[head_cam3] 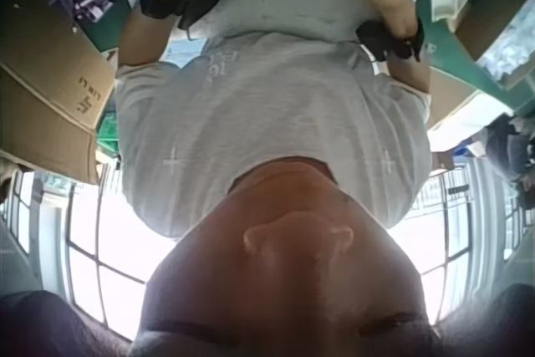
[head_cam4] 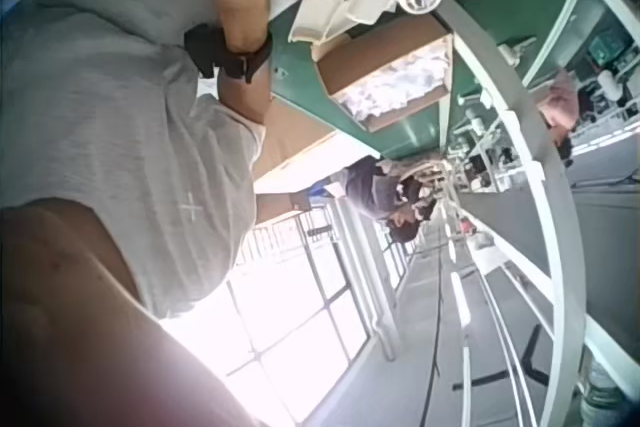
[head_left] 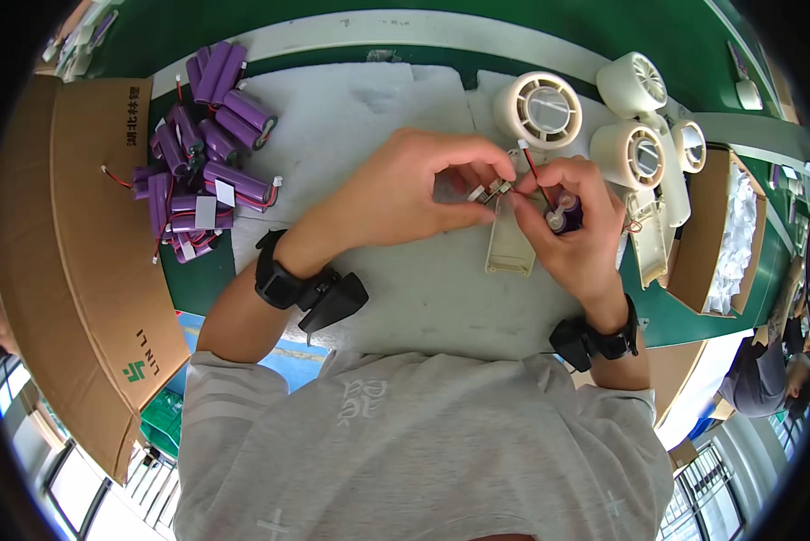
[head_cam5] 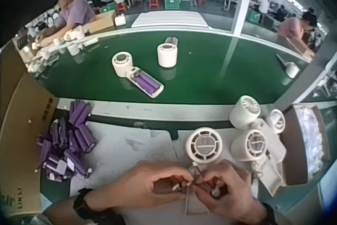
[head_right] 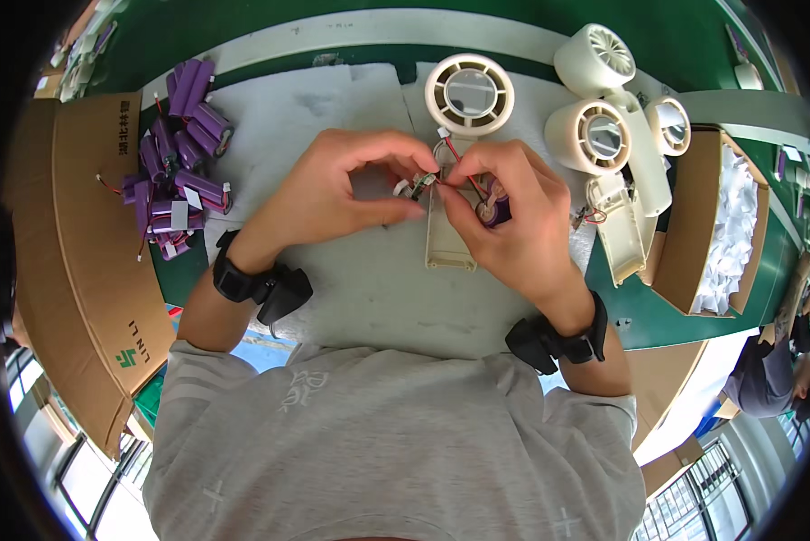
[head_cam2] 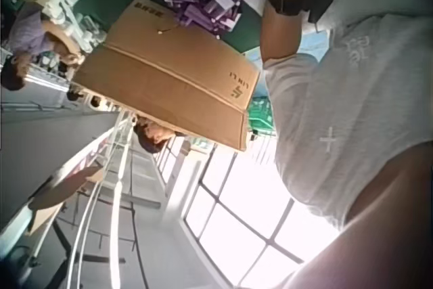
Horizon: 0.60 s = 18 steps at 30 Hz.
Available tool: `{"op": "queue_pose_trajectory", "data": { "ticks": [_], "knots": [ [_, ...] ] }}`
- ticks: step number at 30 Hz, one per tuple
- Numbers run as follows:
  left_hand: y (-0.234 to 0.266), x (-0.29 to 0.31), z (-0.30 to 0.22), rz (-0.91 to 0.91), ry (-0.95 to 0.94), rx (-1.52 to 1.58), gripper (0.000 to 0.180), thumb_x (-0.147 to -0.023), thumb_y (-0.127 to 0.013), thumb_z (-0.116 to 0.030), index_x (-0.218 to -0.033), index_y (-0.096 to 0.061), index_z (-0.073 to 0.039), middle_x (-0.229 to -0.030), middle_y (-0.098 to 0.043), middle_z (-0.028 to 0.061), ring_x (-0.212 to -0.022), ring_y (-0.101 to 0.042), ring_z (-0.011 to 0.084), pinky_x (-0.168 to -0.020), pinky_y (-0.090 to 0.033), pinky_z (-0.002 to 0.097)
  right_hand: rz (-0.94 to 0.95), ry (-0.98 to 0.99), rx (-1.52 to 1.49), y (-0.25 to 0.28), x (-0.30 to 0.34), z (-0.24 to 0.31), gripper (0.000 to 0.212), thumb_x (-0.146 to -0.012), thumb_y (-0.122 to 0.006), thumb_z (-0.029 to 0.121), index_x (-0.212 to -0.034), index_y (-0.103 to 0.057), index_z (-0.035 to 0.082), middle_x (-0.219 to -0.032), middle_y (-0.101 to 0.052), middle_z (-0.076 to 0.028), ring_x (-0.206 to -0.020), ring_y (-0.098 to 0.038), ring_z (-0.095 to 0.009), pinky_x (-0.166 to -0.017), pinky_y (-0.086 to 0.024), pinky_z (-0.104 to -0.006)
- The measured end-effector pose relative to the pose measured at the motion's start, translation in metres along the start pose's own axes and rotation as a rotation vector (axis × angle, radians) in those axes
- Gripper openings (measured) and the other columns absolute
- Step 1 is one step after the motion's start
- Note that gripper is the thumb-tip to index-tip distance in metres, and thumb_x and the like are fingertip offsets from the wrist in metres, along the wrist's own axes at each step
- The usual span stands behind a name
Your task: The person assembles handheld fans by plugging battery pack wires into circuit boards, fitting the batteries and boards into the fan casings, and placing the fans on the assembly line. The person also unloads battery packs from a cardboard box onto the table.
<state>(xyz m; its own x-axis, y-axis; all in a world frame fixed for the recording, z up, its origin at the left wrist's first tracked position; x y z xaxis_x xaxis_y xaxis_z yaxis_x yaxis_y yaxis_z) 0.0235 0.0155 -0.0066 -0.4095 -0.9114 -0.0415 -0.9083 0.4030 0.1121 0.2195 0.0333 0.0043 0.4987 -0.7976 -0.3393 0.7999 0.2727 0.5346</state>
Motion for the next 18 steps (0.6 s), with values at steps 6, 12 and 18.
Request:
{"op": "queue_pose_trajectory", "data": {
  "ticks": [6,12,18],
  "knots": [
    [0.000,0.000,-0.003,-0.106,-0.254,-0.296,0.033,-0.068,-0.070,0.008,-0.096,-0.070,-0.007,-0.092,-0.064,0.0071,-0.079,-0.062,0.0213,-0.070,-0.051,0.0308,0.030,0.065,0.042,-0.002,0.000,0.007,0.037,-0.068,-0.078,-0.005,-0.096,-0.057,0.007,-0.082,-0.065,-0.005,-0.067,-0.057,-0.013,-0.057,-0.045,-0.0252],
    [-0.002,0.007,-0.004,0.005,-0.211,-0.418,0.034,-0.067,-0.066,0.014,-0.095,-0.069,-0.005,-0.100,-0.061,0.0094,-0.085,-0.061,0.0233,-0.071,-0.049,0.0299,0.023,0.124,0.171,-0.004,-0.004,0.006,0.035,-0.064,-0.077,-0.003,-0.092,-0.060,0.009,-0.071,-0.064,-0.001,-0.061,-0.056,-0.019,-0.050,-0.047,-0.0301],
    [-0.006,0.002,-0.007,-0.078,-0.089,-0.104,0.027,-0.072,-0.062,0.017,-0.091,-0.065,-0.001,-0.101,-0.059,0.0099,-0.090,-0.060,0.0195,-0.076,-0.049,0.0266,0.059,0.117,0.117,-0.001,0.001,0.005,0.040,-0.067,-0.076,-0.006,-0.101,-0.059,0.006,-0.082,-0.065,-0.007,-0.066,-0.056,-0.016,-0.056,-0.045,-0.0268]
  ]
}}
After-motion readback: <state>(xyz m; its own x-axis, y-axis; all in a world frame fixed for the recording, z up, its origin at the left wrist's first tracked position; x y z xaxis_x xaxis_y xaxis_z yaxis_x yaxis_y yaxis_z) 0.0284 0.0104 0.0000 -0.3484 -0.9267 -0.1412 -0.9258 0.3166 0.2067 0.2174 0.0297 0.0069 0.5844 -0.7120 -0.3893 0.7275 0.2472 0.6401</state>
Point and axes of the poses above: each hand's wrist, its own x-axis away from the middle knuckle, its own y-axis out of the back of the hand, z = x × y, the point moved 2 cm from there along -x, towards the middle knuckle
